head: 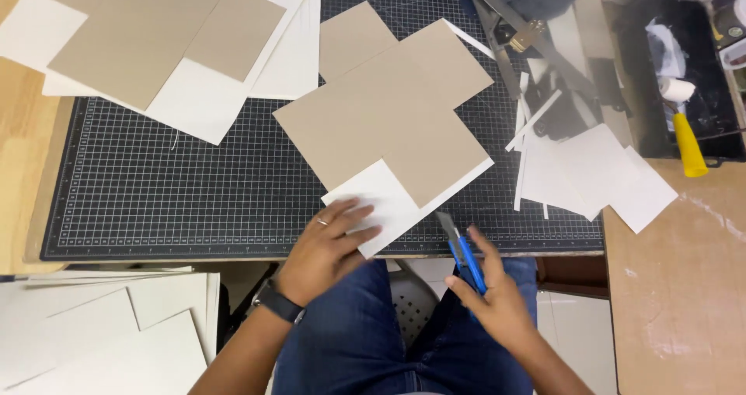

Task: Cutting a cardboard box template using a utility knife on a cutting mat

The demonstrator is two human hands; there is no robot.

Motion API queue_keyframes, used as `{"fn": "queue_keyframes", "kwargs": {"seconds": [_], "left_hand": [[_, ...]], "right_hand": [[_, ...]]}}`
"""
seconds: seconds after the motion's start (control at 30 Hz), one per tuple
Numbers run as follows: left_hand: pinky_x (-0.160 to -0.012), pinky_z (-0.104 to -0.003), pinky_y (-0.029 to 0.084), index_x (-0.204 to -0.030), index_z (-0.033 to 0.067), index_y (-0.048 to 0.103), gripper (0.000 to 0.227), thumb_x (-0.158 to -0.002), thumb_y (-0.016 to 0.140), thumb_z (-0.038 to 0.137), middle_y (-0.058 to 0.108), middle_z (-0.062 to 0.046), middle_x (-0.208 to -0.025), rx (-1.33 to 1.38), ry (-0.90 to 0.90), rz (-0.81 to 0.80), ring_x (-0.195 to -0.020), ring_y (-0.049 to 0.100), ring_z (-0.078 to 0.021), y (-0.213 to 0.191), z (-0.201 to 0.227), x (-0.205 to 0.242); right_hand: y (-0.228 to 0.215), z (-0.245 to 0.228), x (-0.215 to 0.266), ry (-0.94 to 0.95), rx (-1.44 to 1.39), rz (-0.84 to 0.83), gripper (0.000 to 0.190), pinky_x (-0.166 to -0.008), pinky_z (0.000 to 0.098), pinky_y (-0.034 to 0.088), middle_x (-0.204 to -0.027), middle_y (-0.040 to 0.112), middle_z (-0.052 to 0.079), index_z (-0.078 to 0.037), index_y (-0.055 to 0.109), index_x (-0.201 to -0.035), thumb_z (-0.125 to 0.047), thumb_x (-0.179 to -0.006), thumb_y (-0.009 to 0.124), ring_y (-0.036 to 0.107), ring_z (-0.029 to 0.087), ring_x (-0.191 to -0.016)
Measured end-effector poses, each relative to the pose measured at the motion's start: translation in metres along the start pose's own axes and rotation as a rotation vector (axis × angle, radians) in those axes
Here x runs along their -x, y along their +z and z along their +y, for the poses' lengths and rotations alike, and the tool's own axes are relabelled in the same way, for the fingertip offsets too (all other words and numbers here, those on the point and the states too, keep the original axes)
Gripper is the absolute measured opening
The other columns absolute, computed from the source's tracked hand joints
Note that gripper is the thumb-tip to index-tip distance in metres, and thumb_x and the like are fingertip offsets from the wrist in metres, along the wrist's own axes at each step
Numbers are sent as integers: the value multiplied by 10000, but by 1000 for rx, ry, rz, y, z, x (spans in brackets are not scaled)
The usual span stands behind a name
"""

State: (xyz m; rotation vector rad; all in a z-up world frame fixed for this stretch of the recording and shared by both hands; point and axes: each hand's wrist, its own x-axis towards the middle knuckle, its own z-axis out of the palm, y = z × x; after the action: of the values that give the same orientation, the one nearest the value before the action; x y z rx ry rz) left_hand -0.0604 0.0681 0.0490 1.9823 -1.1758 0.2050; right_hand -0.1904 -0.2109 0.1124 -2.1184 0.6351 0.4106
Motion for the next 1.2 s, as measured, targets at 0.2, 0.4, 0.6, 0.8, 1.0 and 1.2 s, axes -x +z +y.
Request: {"fn": "queue_keyframes", "kwargs": {"seconds": [0.2,0.4,0.6,0.8,1.0,1.2], "left_hand": [[-985,-466,502,-1127,123,749,196,-1012,605,190,751,-47,-1150,-37,-7,154,-1088,669,-285,-12,22,-7],[-817,-380,427,-1078,162,777,129,-1003,672,159,737,18,-1089,21,77,9,-973,623,-236,5,58,-6],[-921,-490,526,-1170,163,715,388,-888,769,423,741,-39,-1182,87,2,86,-1092,669,-289,-22,23,-50],[-1164,-660,226,-1492,112,506,715,-933,685,521,454,-248,-1536,-451,-709,197,-1453,326,-443,-12,-128,-72],[-992,-604,419,-1474,133,520,985,-689,831,640,565,-177,-1321,-607,-771,162,-1239,501,-439,4,-144,-79],[-1111,-581,299,-1451,108,557,964,-614,996,295,624,-247,-1275,-301,-940,76,-1274,503,-455,-6,-57,-92]], "right_hand": [[70,30,-18,-77,-844,52,279,-487,422,621,-845,691,204,-58,526,-1138,-234,-952,637,709,290,-538],[63,23,-27,19,-934,317,435,-424,399,562,-654,629,156,-84,500,-1069,32,-785,807,609,259,-413],[-11,54,-41,-117,-723,524,423,-450,353,529,-804,652,108,-111,493,-1139,33,-844,760,659,251,-517],[-84,74,-79,-198,-945,929,400,-513,374,583,-661,518,112,-135,380,-1039,51,-944,721,639,235,-528],[-59,77,-77,-298,-797,965,463,-680,346,679,-1159,550,149,-114,293,-1179,36,-988,687,694,209,-872],[-20,25,-75,-257,-738,654,487,-762,521,659,-1178,633,283,93,350,-1290,51,-941,688,713,369,-960]]}}
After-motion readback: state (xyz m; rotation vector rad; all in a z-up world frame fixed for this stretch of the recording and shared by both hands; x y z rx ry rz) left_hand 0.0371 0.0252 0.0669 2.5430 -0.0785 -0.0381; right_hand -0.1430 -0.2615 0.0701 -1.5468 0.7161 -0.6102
